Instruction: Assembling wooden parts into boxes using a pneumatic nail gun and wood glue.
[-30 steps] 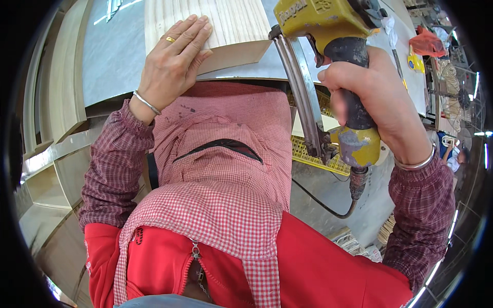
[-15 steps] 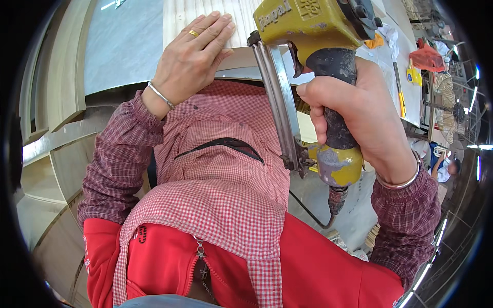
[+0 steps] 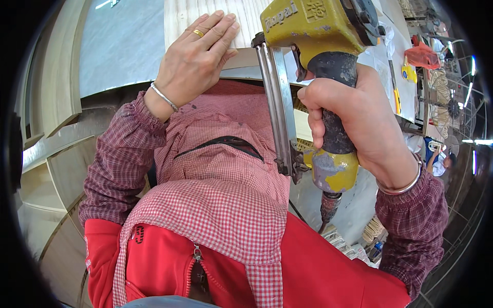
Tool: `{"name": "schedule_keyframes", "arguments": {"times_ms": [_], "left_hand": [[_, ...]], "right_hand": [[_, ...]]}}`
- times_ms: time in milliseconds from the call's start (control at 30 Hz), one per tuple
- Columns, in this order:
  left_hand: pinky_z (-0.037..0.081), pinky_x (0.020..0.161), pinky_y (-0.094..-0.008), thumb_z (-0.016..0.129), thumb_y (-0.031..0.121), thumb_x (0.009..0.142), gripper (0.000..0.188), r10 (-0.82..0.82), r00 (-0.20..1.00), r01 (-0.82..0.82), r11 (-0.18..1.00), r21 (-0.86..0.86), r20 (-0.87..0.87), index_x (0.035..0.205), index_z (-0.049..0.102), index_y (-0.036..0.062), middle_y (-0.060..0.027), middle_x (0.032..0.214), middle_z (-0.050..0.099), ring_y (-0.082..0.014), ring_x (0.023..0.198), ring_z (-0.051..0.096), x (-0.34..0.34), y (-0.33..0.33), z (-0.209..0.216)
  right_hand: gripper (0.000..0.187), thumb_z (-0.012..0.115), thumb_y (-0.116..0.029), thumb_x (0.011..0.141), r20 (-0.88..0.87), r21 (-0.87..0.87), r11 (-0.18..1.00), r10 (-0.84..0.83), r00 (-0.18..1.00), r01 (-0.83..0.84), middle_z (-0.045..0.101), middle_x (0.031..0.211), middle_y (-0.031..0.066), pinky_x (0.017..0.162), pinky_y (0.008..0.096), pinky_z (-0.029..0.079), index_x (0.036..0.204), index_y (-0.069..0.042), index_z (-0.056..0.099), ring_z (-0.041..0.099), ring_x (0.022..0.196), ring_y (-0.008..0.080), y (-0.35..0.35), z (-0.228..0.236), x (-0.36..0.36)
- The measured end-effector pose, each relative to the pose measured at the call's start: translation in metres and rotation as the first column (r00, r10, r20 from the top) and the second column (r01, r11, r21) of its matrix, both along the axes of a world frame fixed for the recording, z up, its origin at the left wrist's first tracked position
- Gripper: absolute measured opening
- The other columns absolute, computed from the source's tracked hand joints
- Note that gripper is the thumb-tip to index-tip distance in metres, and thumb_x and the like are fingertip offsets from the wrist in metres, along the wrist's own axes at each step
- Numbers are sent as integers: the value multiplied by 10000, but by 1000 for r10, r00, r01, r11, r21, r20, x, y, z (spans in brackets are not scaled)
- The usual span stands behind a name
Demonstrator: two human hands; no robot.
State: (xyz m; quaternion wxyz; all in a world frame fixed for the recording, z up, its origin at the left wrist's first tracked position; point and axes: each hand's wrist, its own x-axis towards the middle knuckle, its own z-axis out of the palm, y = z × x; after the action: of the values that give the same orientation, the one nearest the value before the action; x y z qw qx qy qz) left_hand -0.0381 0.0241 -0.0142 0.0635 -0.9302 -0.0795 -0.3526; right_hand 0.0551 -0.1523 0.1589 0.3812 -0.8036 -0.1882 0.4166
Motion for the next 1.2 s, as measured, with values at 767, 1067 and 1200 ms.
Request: {"name": "schedule_keyframes", "arguments": {"times_ms": [767,1067,1200], "left_hand": [[519,689,-211,736,153,763,351,14,944,158,859,-487,331,1109,683,152,-16,1017,604,-127,869,556,-98,27,-47],[492,796,-274,693,157,778,299,-32,938,104,976,-193,344,1076,669,147,34,992,595,-161,884,547,-95,35,-41],[469,888,-300,695,168,781,321,-44,951,106,976,-190,305,1099,663,141,32,1047,604,-183,964,562,-90,36,-34]], "right_hand": [[84,565,-61,755,46,-20,997,-79,996,80,491,541,43,391,223,389,756,-14,496,448,398,105,-4,-4,-38],[91,572,-62,756,79,-15,999,-51,996,52,495,544,40,391,222,392,763,-12,496,447,399,104,1,-4,-39],[96,576,-65,757,72,-22,999,-35,997,37,498,545,38,393,221,396,765,-11,498,451,400,104,1,-9,-34]]}}
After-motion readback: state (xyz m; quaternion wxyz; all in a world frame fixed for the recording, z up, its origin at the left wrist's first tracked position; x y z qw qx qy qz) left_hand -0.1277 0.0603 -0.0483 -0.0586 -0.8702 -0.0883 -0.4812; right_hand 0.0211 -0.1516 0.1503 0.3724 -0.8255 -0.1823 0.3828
